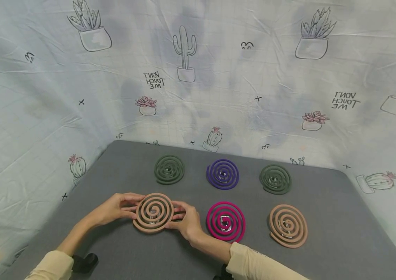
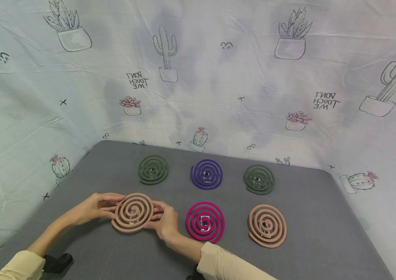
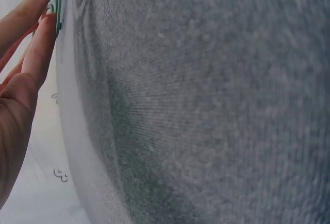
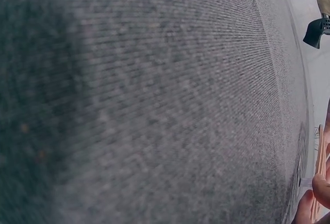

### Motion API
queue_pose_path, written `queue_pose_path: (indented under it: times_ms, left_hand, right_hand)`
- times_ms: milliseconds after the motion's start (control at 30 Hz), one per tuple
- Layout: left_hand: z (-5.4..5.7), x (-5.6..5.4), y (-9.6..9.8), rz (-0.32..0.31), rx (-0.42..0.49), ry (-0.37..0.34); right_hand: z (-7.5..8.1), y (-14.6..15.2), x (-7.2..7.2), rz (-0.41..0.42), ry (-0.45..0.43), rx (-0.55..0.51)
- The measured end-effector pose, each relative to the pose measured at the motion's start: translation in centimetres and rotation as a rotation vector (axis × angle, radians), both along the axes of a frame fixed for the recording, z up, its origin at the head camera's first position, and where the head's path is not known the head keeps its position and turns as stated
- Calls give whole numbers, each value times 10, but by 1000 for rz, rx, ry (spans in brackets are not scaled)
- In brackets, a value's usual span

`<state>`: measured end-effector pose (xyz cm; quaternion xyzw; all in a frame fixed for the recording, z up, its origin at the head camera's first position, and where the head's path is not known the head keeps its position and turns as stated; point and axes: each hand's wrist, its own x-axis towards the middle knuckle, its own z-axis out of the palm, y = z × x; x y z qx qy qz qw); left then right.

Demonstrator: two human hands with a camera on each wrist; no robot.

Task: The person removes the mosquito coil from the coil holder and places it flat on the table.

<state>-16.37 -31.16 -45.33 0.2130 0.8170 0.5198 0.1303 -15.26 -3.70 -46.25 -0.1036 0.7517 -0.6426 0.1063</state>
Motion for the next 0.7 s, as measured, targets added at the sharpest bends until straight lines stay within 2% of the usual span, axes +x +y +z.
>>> queue_pose_path:
  times_ms: [333,700]
  left_hand:
    - [3,3,-6,1,26,8]
    - [6,2,-7,-9,29,54]
  right_hand:
    - [1,-4,-1,17,12,-5]
    - [7,-4,-4,32,20,-11]
